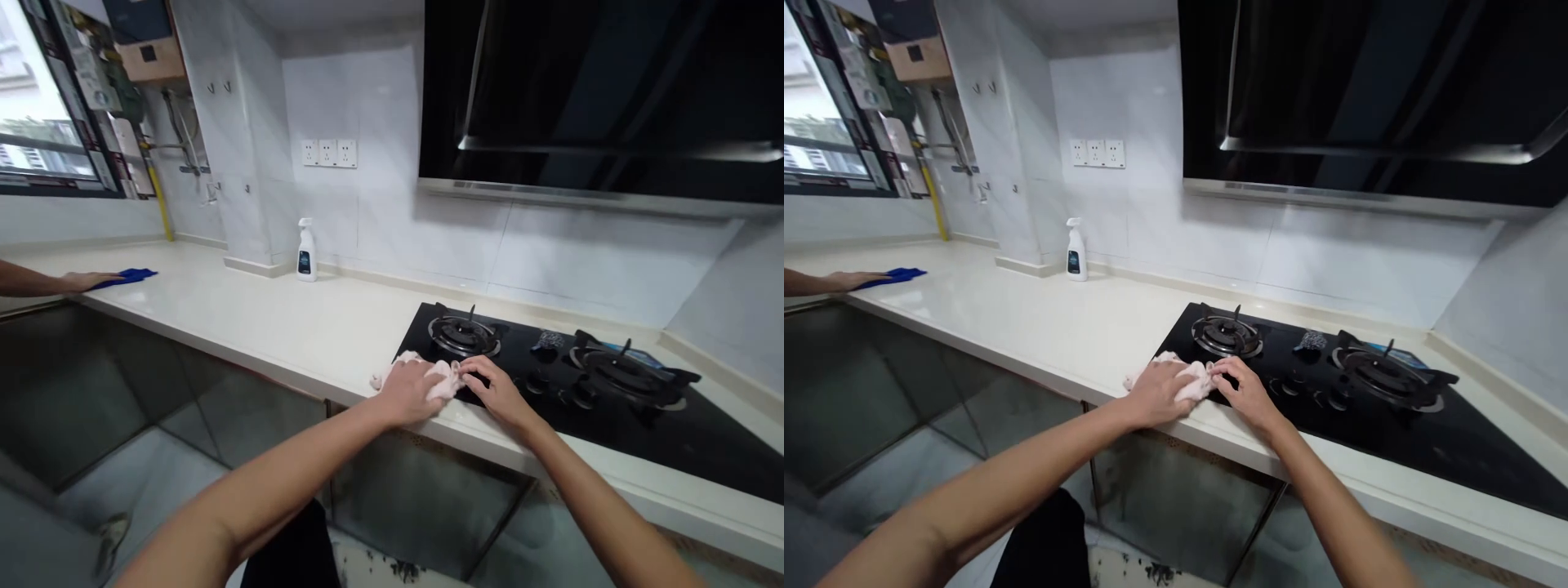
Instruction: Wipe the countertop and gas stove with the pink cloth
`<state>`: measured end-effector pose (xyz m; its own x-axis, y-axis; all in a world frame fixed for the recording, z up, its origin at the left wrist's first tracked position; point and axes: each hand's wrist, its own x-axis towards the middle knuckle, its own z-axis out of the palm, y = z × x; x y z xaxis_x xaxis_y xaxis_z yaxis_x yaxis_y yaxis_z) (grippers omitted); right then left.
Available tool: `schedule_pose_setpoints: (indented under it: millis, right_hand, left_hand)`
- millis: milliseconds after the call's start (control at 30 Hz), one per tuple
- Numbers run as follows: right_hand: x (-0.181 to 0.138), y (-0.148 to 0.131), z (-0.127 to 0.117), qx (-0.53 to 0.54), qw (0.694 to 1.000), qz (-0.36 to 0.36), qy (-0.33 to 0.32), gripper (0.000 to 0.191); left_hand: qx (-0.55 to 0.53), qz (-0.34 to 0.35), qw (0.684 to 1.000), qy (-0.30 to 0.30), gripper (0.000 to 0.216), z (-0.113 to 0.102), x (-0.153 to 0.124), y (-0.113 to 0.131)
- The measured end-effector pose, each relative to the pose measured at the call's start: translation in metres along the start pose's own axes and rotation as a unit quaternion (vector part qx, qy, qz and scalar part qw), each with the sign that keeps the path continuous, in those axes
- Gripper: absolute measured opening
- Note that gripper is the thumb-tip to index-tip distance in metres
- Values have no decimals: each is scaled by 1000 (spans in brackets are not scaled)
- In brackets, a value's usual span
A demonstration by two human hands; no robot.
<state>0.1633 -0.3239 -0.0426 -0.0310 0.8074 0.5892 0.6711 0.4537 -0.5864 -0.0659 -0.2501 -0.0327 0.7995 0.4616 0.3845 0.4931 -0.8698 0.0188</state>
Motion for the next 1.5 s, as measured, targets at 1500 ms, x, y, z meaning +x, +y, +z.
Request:
schedule_pose_setpoints:
  millis: [1500]
  right_hand:
    - [-104, -11, -71, -411, 852, 314, 77, 55]
  left_hand:
    - [-2, -293, 956, -31, 60, -23, -64, -160]
